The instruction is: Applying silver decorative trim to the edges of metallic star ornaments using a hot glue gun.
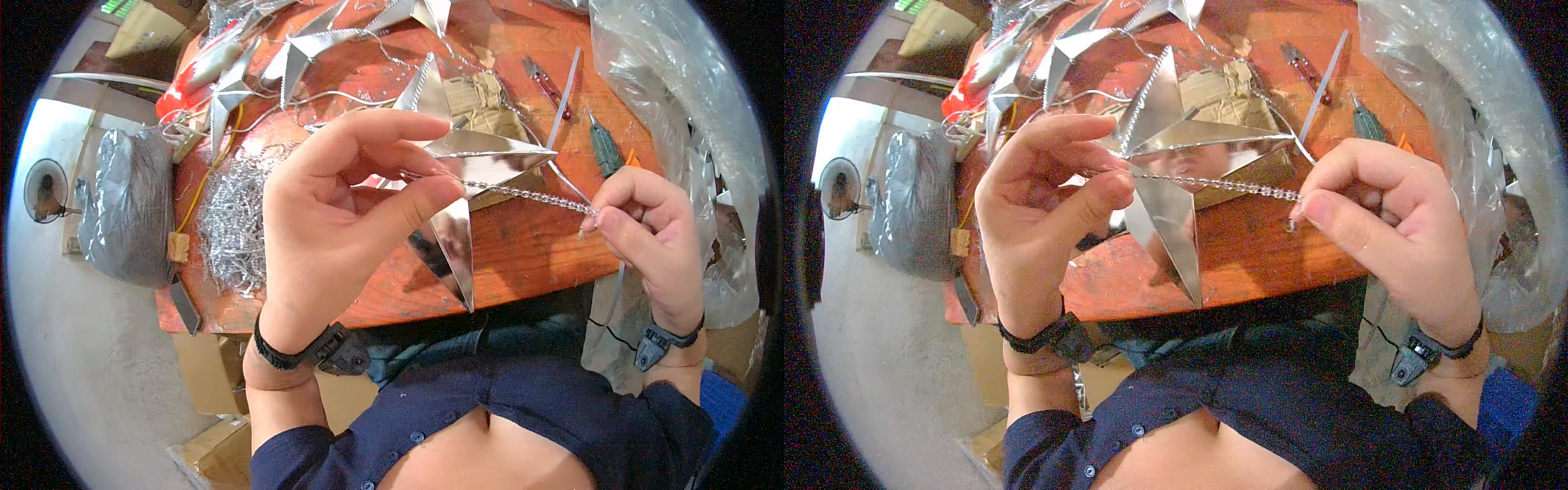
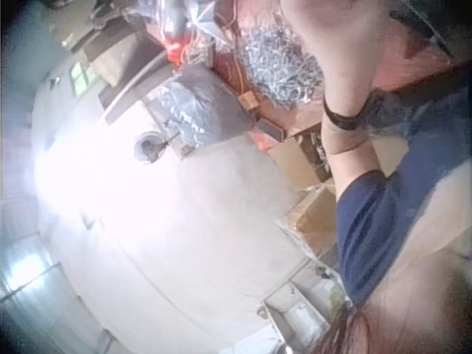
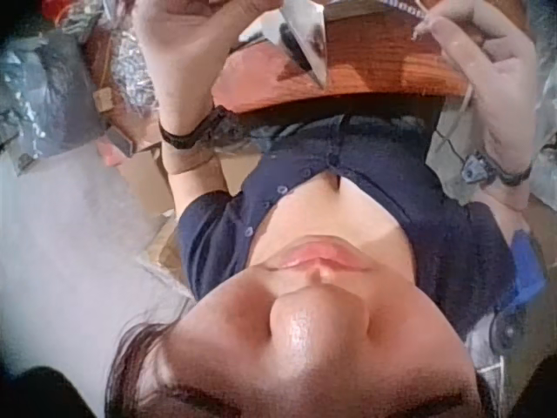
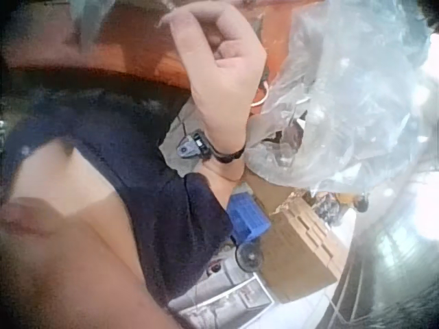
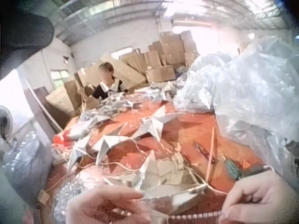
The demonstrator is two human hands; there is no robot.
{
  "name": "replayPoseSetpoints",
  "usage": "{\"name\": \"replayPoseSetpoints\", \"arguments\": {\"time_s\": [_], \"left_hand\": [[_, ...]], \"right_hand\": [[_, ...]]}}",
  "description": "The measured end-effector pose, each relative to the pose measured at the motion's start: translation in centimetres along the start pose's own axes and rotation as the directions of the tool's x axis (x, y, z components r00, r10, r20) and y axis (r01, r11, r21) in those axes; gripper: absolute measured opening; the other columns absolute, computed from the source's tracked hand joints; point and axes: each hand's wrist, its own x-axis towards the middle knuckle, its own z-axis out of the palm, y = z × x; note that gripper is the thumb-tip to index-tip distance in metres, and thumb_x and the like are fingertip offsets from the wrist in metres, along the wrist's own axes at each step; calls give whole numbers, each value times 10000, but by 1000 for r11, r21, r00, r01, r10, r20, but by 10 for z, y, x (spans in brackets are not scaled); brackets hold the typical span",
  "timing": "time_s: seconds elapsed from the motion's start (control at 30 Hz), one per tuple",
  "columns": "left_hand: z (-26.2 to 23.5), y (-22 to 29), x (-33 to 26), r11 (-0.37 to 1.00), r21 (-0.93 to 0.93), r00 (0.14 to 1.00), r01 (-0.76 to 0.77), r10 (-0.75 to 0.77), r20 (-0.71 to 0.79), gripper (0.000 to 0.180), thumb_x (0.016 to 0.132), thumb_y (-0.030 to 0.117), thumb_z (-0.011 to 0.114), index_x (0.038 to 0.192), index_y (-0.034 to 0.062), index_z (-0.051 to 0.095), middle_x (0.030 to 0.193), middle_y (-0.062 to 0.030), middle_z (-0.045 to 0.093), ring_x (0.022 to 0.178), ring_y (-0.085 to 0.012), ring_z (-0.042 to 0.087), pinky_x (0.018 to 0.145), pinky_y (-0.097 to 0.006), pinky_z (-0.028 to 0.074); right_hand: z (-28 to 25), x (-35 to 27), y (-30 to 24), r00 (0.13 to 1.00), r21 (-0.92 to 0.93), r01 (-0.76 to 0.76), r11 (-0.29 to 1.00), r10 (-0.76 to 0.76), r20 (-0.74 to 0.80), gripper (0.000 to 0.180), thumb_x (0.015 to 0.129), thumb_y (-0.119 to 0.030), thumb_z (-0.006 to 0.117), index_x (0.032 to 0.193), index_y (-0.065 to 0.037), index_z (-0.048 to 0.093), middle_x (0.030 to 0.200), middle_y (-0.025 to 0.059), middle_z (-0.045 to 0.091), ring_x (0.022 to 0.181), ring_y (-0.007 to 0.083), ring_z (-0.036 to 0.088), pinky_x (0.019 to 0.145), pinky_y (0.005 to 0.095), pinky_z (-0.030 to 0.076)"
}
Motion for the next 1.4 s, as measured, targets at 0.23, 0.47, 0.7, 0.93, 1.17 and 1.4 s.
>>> {"name": "replayPoseSetpoints", "arguments": {"time_s": [0.23,0.47,0.7,0.93,1.17,1.4], "left_hand": [[-7,-12,0,990,-4,990,141,-141,19,296,717,-70,665,1003,-37,594,795,-77,634,719,-129,614,602,-226,507],[-34,-13,-20,915,-126,918,383,-361,167,298,764,-115,617,1060,-101,590,885,-154,657,851,-178,641,776,-277,515],[-14,-20,-4,923,351,981,158,-105,-165,367,661,-112,675,1006,-28,579,790,-48,611,711,-103,598,612,-205,478],[-18,-35,11,872,486,995,63,-16,-100,379,665,-103,672,1009,1,553,765,3,553,672,-49,507,600,-169,368],[-20,-40,18,854,517,998,55,-44,-34,342,673,-97,651,981,1,538,800,2,513,684,-43,446,612,-165,340],[-33,-37,10,988,154,970,29,10,-242,174,838,126,598,957,0,573,845,-35,571,712,-57,470,630,-196,362]], "right_hand": [[-8,16,6,1000,-178,-23,984,19,-23,91,841,-91,579,794,-13,588,721,-15,555,647,43,489,568,181,363],[-14,30,20,920,-302,238,923,-115,374,108,709,-143,706,703,-79,619,588,41,580,485,190,557,465,273,407],[-17,36,12,798,-359,436,825,-170,578,77,729,-209,657,734,-133,644,590,-11,583,442,188,489,464,320,355],[-10,44,22,894,-375,424,824,-315,319,107,760,-191,633,730,-92,604,665,5,600,521,175,493,533,285,362],[-11,50,16,982,-274,136,952,-93,164,67,778,-83,557,761,-18,548,698,84,576,632,148,523,600,257,394],[-17,52,17,987,-299,118,947,-79,137,49,760,-37,530,789,2,535,726,85,554,652,143,515,611,254,397]]}}
